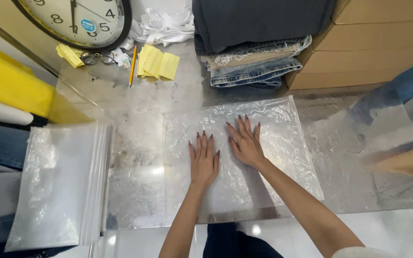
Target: The person handles plastic bags on a table, then picks up folded black jeans, unfolds them, and hangs them on a hanger on a clothing rack. They repeat this process with denim shorts and beige pants, placing each item on a hanger and arranging them on the rack.
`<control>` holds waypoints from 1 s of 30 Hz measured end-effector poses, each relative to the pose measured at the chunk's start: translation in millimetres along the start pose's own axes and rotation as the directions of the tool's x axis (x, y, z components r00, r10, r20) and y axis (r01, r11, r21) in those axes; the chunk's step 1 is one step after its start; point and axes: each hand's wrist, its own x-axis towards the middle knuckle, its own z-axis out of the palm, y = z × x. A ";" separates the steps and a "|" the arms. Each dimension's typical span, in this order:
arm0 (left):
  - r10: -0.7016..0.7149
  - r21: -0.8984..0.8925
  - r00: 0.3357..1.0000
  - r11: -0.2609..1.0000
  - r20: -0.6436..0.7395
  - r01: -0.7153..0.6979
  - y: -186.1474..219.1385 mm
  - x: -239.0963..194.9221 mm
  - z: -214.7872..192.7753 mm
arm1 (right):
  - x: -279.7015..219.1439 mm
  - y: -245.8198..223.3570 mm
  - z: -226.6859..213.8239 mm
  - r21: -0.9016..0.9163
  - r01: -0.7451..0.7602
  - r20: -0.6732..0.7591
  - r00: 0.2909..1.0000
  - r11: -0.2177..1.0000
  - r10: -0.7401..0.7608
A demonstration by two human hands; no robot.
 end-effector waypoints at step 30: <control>-0.413 0.100 0.908 0.902 -0.073 0.419 -114.1 97.8 -19.4 | 70.7 70.9 -15.6 -0.079 -0.251 -0.138 0.961 0.965 0.238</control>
